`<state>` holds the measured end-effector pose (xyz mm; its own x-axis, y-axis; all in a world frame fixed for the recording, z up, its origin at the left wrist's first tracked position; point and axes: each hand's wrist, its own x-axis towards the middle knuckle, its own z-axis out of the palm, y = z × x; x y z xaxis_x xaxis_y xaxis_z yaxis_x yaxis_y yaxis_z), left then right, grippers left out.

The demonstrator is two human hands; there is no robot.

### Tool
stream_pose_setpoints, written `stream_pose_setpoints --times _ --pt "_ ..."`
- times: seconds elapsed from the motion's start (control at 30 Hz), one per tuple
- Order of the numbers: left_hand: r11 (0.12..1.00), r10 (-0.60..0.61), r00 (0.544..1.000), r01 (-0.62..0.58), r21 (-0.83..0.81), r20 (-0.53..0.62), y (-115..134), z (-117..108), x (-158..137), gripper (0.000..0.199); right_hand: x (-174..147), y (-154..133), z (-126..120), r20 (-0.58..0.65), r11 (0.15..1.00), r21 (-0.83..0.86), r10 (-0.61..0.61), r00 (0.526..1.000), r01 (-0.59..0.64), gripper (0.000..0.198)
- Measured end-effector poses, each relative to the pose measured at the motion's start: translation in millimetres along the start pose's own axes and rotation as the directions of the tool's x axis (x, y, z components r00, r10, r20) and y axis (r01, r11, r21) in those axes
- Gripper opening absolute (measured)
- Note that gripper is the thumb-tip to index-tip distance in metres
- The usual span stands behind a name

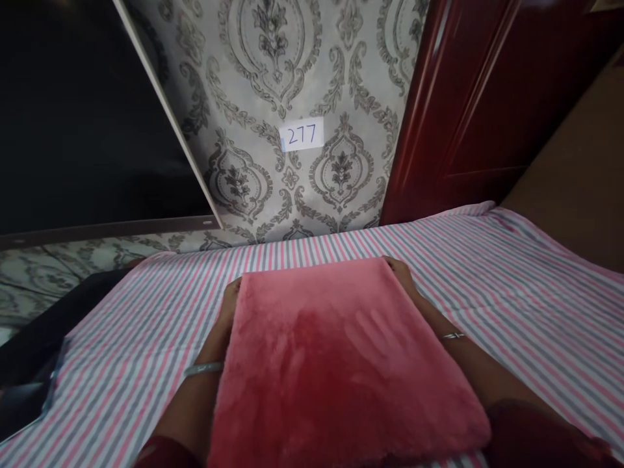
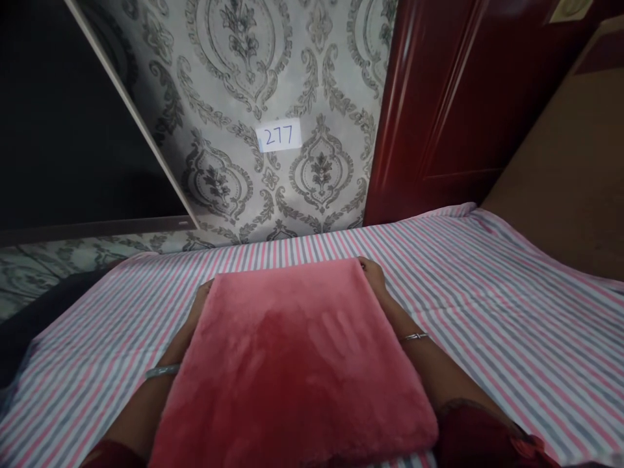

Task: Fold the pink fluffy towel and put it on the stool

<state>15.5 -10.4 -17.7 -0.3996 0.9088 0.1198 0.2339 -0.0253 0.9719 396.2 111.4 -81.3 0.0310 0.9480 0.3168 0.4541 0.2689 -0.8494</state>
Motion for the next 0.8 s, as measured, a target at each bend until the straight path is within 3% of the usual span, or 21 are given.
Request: stream_pose_setpoints --times 0.1,0.23,0.37,0.47,0.6,0.7,0.8 --pt "0.998 0.023 1.000 -0.022 -0.058 0.015 -4 0 6 0.019 -4 -1 1 -0.055 0.997 0.056 -0.052 0.997 0.055 0.027" --pt "0.985 0.083 0.993 -0.094 -0.146 -0.079 -3 3 5 0.013 -7 -6 1 -0.152 0.986 0.106 -0.110 0.982 0.127 0.029" --pt "0.977 0.124 0.985 -0.143 -0.161 -0.124 4 4 1 0.015 -7 -11 -2 -0.062 0.973 0.224 -0.035 0.997 0.048 0.035" --pt "0.987 0.000 0.997 -0.013 -0.162 -0.082 7 1 2 0.022 -5 -13 -6 0.039 0.955 0.285 0.075 0.996 -0.084 0.043" --pt "0.956 -0.172 0.985 0.171 -0.238 0.018 6 -6 5 0.027 -5 -15 -12 0.237 0.869 0.412 0.188 0.953 -0.274 0.064" --pt "0.891 -0.259 0.959 0.284 -0.355 0.117 6 -9 2 0.034 -6 -18 -13 0.275 0.925 0.329 0.100 0.956 -0.191 0.061" --pt "0.902 -0.242 0.953 0.290 -0.320 0.181 6 -8 0 0.041 -6 -17 -11 0.219 0.971 0.223 0.037 0.975 -0.087 0.060"
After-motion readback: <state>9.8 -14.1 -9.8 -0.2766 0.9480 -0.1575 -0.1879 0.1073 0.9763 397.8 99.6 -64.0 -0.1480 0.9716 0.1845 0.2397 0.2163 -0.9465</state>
